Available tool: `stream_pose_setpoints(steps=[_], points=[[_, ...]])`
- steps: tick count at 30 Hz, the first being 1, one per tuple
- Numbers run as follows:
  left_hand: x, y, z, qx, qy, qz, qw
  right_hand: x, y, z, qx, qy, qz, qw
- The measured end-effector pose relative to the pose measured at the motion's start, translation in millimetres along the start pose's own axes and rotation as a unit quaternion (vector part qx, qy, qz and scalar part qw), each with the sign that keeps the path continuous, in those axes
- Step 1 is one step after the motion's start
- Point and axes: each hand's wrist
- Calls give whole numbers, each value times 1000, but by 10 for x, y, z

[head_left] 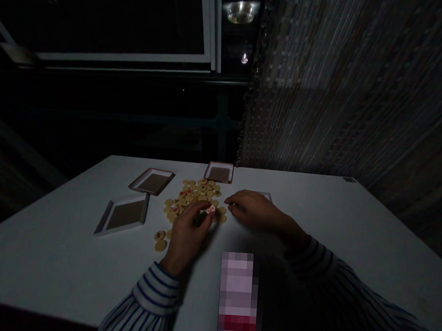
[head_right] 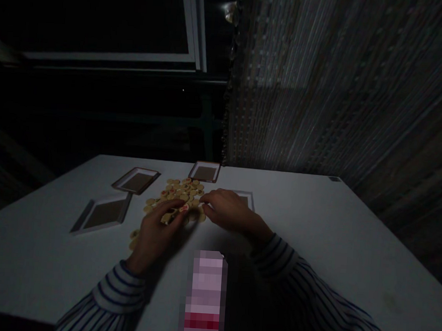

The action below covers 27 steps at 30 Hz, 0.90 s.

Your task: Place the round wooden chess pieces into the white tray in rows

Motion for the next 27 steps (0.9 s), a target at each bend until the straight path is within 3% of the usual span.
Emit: stream_pose_setpoints(steps=[27], points=[[320,-242,-432,-27,36,-37,998,-224,-425,107,72,-62,-61,994]])
Point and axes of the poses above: each hand's wrist, its own x-axis towards the middle knuckle, its own z-axis out of the back of the hand, y = z × x, and after that the axes turned 4 degrees about y, right-handed
